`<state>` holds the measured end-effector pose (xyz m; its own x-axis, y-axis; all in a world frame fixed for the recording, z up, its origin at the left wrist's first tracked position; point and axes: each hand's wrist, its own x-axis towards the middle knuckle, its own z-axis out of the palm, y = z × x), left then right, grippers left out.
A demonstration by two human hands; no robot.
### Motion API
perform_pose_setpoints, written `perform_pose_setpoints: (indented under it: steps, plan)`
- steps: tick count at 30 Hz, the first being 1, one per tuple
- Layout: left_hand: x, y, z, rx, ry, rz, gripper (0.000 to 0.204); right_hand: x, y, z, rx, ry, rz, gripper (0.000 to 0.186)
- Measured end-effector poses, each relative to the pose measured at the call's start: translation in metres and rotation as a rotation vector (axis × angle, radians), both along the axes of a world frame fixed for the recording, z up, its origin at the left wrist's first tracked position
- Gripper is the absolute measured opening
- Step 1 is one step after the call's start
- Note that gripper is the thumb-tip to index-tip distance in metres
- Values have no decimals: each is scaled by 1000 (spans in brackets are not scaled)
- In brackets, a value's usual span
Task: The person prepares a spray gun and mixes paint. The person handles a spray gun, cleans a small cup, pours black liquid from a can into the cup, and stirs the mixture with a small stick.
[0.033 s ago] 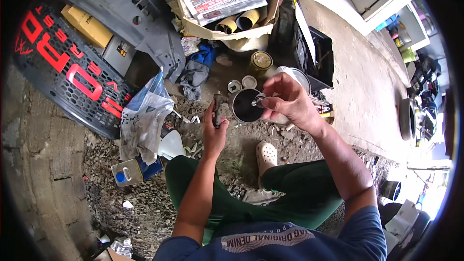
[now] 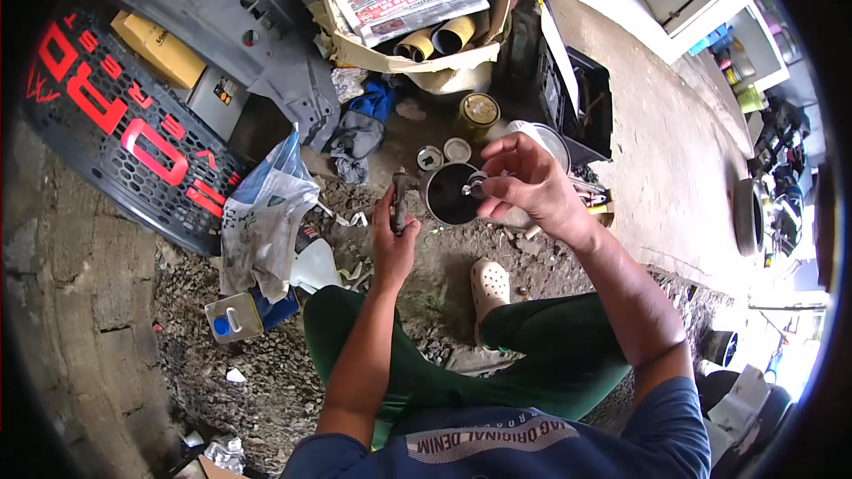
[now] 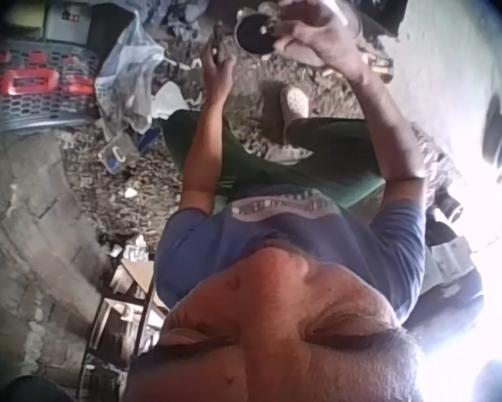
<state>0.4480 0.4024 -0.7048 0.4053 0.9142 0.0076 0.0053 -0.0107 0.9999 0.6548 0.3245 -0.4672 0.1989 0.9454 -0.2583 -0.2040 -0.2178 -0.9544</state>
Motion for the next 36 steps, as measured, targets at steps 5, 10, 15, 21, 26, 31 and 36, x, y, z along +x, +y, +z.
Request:
perform_pose_setpoints:
  steps: [5, 10, 15, 21, 26, 31, 36]
  plan:
    - [-5, 2, 27, -186, -104, -33, 65, 16, -9, -12, 45, 386, 24, 35]
    - [-45, 25, 25, -597, -481, -76, 50, 19, 1, -24, 30, 545, 15, 40]
    - [-67, 25, 21, -486, -528, -144, 83, 30, 15, -80, -74, 478, 75, 34]
    - [-71, 23, 8, -234, -405, 31, 78, 1, 46, -116, -267, 408, 108, 21]
    - [-76, 26, -7, -334, -291, 67, 38, -13, 51, -115, -279, 410, 166, 32]
    - [-73, 27, 33, -427, -314, 146, 29, -5, 50, -120, -282, 314, 233, 29]
    - [-78, 27, 44, -675, -455, 130, 36, 6, 42, -136, -179, 226, 222, 35]
